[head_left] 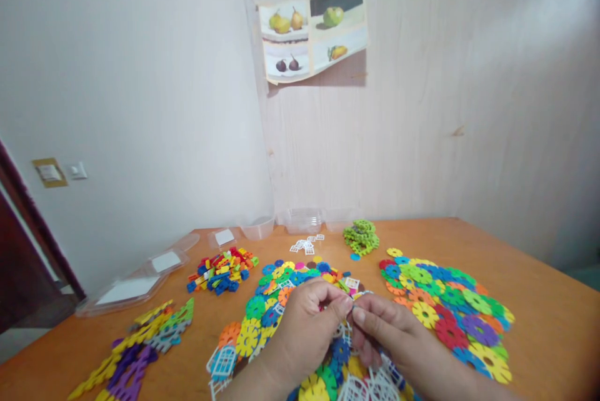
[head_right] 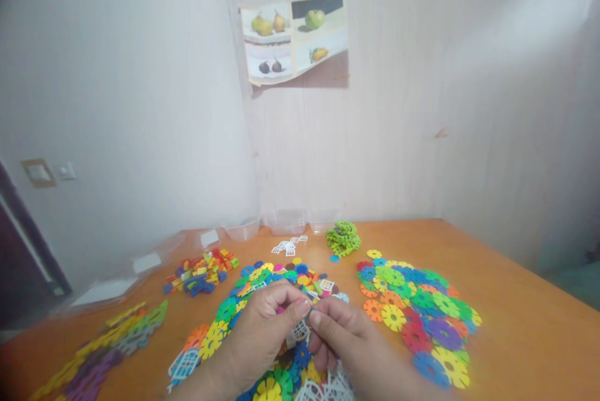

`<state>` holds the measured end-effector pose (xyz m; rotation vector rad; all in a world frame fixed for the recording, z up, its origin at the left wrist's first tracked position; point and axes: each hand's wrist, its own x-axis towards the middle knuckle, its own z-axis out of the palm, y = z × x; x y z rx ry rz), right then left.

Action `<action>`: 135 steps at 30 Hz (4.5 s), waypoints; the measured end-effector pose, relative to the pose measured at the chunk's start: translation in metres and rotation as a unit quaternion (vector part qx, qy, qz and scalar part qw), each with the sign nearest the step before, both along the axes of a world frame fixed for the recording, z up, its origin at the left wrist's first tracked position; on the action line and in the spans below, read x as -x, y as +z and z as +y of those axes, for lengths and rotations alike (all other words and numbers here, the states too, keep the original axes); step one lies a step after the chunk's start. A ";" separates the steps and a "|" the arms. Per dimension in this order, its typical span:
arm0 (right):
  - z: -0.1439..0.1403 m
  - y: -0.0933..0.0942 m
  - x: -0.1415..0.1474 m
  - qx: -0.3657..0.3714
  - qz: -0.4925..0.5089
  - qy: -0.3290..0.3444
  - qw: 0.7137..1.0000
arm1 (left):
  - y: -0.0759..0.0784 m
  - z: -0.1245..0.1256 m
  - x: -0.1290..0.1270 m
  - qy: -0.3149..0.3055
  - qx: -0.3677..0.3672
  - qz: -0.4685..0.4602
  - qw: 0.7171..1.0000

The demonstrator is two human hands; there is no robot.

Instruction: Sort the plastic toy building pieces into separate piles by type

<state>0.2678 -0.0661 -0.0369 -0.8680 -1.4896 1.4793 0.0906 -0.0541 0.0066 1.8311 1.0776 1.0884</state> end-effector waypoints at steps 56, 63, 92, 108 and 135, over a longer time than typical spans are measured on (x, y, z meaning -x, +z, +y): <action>0.003 -0.002 -0.015 -0.314 -0.336 -0.117 0.880 | -0.015 0.001 -0.010 -0.054 0.154 -0.094 0.982; 0.004 -0.003 -0.012 -0.324 -0.348 -0.095 0.875 | -0.022 0.007 -0.013 0.016 0.141 -0.084 0.986; 0.032 -0.019 -0.049 -0.240 -0.355 -0.190 0.883 | -0.027 0.076 0.153 0.443 -0.122 0.477 0.749; 0.033 -0.018 -0.047 -0.238 -0.348 -0.185 0.888 | -0.028 0.080 0.173 0.539 -0.047 0.414 0.732; 0.032 -0.016 -0.043 -0.228 -0.324 -0.230 0.888 | -0.033 0.098 0.168 0.445 -0.042 0.269 0.853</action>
